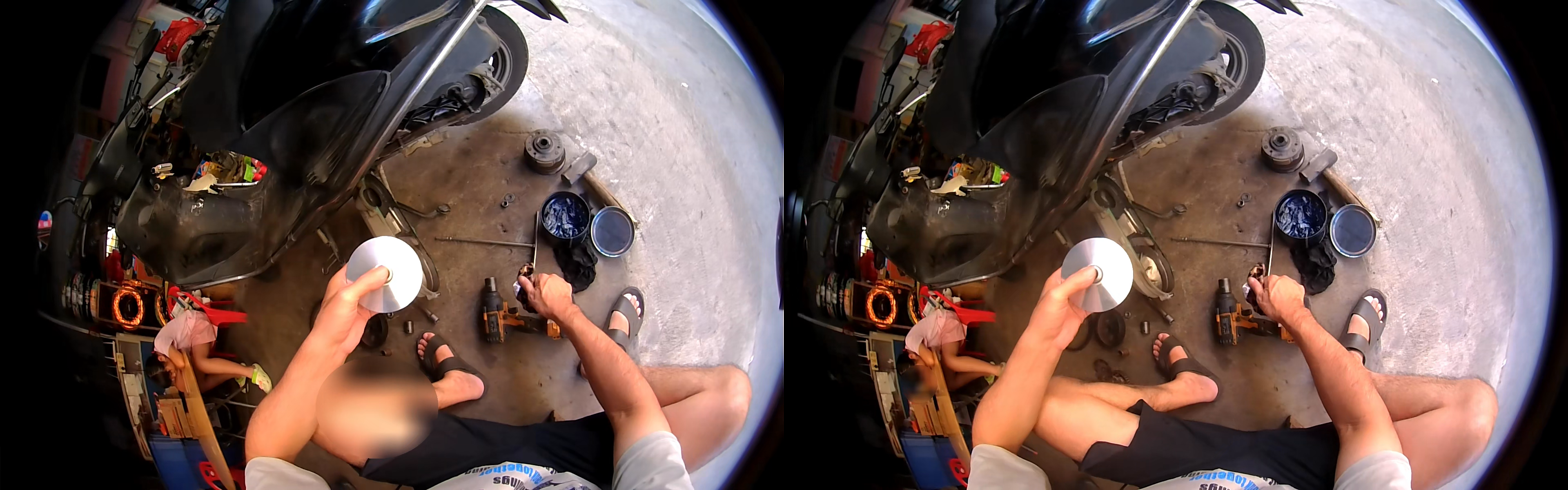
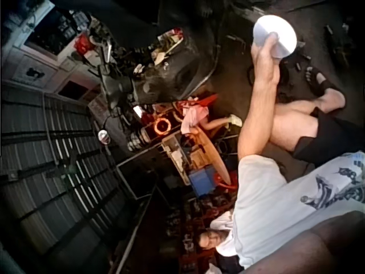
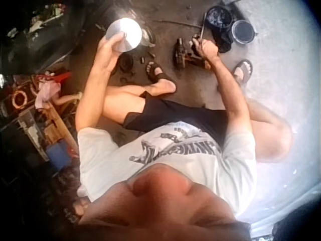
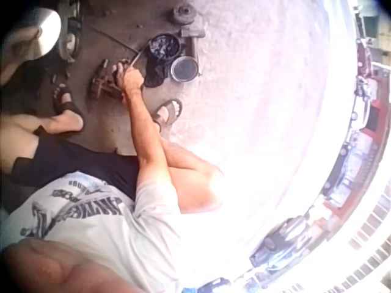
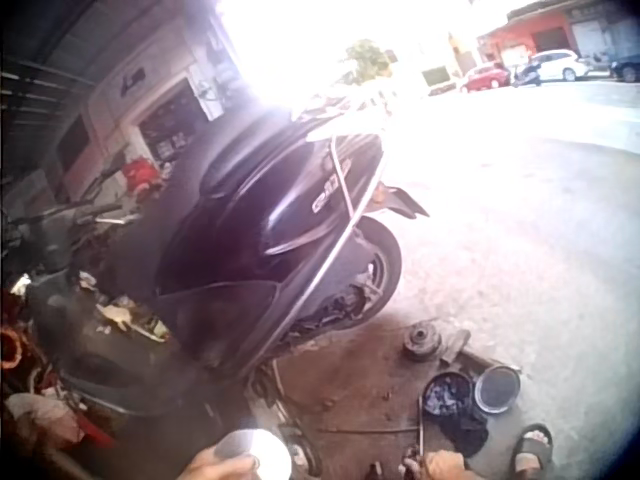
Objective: The person handles a variator pulley with roller weights, applies grease from a container onto the metal parts, and wipes them with a cloth. The person then applies grease into the clutch pulley assembly, closes the grease container lid, and wipes hands with a cloth.
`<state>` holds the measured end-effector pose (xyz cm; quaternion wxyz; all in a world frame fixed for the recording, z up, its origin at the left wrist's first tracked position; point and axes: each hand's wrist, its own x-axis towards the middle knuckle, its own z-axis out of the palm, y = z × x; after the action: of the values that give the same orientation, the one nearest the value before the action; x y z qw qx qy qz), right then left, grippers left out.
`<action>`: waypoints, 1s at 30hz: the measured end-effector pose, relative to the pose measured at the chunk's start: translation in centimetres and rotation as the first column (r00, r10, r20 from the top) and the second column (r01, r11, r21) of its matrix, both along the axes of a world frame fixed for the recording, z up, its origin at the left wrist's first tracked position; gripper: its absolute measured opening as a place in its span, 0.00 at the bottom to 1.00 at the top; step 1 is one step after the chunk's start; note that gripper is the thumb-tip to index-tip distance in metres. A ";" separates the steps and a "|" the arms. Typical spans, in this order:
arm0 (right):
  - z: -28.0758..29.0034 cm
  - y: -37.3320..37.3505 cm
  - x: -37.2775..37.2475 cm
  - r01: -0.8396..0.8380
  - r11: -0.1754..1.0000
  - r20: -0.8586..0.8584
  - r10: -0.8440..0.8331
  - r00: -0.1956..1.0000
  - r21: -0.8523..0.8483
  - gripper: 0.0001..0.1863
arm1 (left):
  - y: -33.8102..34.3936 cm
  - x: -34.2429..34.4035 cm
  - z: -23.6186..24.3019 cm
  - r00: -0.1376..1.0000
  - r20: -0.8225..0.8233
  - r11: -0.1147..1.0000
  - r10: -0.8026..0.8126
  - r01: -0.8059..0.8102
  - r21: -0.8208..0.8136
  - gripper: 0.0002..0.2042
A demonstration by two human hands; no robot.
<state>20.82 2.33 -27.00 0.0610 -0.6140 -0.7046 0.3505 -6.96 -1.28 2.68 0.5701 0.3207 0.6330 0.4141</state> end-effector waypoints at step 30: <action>6.0 18.0 -16.3 -0.100 0.866 -0.800 -0.402 0.446 -0.490 0.27 | 19.7 -4.9 -17.9 0.953 -0.298 0.993 -0.048 0.077 0.086 0.22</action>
<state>4.52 20.35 -20.99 0.2989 -0.3989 -0.4010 0.7686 -11.88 18.38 -15.20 0.4657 0.4263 0.6798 0.3732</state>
